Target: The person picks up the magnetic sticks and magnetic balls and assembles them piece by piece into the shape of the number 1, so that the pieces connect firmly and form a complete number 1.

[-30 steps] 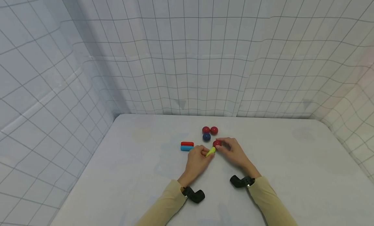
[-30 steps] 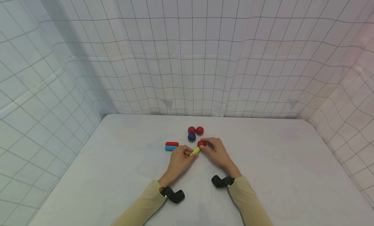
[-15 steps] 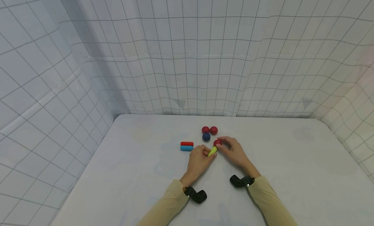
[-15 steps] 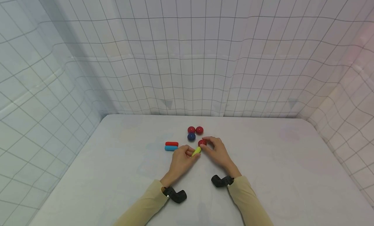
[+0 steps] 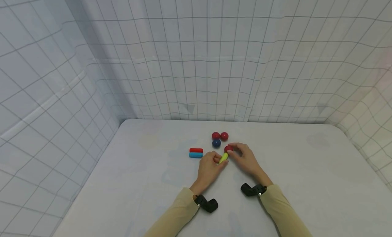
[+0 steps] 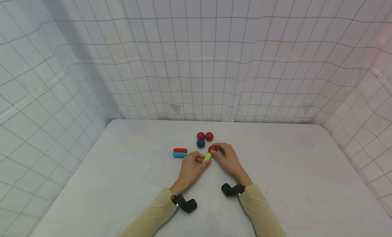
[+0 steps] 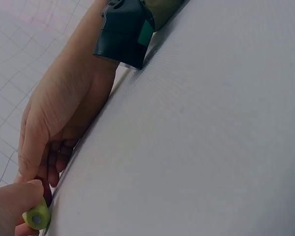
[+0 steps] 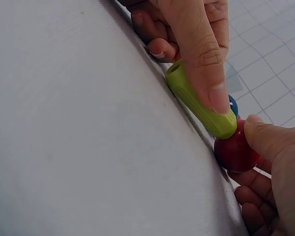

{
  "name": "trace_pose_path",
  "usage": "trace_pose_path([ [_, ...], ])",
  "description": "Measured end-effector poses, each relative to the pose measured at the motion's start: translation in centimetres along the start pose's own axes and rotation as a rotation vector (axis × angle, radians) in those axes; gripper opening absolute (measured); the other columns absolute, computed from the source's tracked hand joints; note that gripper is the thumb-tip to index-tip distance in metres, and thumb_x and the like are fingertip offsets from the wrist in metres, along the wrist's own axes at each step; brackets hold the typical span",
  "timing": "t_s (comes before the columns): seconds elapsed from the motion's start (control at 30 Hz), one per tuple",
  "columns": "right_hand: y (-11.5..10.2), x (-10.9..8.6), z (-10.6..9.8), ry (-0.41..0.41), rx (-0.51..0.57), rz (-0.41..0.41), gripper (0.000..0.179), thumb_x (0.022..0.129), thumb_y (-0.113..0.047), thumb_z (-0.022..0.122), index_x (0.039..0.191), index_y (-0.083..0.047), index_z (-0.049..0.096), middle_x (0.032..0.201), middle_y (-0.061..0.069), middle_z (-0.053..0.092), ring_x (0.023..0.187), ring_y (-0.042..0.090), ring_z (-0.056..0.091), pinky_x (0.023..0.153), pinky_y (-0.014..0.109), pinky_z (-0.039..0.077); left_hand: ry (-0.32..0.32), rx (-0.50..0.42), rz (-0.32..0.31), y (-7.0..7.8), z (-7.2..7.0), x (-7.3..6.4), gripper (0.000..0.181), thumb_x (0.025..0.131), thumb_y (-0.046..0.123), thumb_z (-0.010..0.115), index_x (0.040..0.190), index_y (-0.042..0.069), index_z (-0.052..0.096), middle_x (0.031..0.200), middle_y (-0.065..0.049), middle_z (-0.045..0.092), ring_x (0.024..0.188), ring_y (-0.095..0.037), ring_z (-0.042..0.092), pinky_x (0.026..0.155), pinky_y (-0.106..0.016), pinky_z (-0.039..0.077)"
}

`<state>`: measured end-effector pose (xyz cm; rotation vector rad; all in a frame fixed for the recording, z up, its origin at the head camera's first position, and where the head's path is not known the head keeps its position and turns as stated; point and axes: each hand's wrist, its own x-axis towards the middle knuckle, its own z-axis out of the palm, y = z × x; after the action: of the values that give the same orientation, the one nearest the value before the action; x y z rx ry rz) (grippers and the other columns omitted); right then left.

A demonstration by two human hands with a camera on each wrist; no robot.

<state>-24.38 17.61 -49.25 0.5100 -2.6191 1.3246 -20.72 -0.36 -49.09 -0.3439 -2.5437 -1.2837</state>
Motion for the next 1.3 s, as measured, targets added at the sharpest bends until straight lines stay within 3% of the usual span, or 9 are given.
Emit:
trace_pose_path([
  [0.4,-0.1,0.0,-0.1,0.002,0.012,-0.019,0.033,0.092,-0.027,0.065,0.117,-0.006,0.064,0.11,0.006,0.064,0.104,0.025,0.053,0.088,0.045,0.04,-0.019,-0.012,-0.016,-0.1,0.1,0.1,0.028,0.081,0.034,0.076,0.09,0.01,0.066,0.073,0.005,0.056,0.066,-0.008,0.051,0.058,-0.022,0.042],
  [0.73,0.0,0.1,0.2,0.031,0.004,-0.037,0.032,0.09,-0.022,0.067,0.117,-0.004,0.065,0.109,0.008,0.065,0.101,0.026,0.053,0.086,0.045,0.041,0.01,-0.043,-0.011,-0.2,-0.1,0.0,0.02,0.084,0.028,0.074,0.09,0.01,0.067,0.073,0.003,0.058,0.064,-0.008,0.053,0.058,-0.023,0.044],
  [1.0,-0.2,0.1,0.1,0.012,0.019,0.012,0.034,0.091,-0.027,0.065,0.118,-0.006,0.064,0.111,0.008,0.065,0.106,0.026,0.052,0.09,0.046,0.039,0.013,-0.071,0.009,-0.5,-0.6,0.4,0.016,0.088,0.021,0.07,0.093,0.007,0.065,0.078,0.001,0.059,0.067,-0.01,0.053,0.06,-0.023,0.046],
  [1.3,0.1,0.0,0.2,0.035,0.014,-0.035,0.032,0.09,-0.022,0.067,0.117,-0.004,0.065,0.109,0.008,0.065,0.103,0.027,0.053,0.088,0.047,0.04,0.079,-0.109,0.05,0.0,-1.3,1.4,0.017,0.09,0.019,0.067,0.1,0.005,0.064,0.089,-0.003,0.06,0.074,-0.013,0.056,0.066,-0.025,0.049],
])
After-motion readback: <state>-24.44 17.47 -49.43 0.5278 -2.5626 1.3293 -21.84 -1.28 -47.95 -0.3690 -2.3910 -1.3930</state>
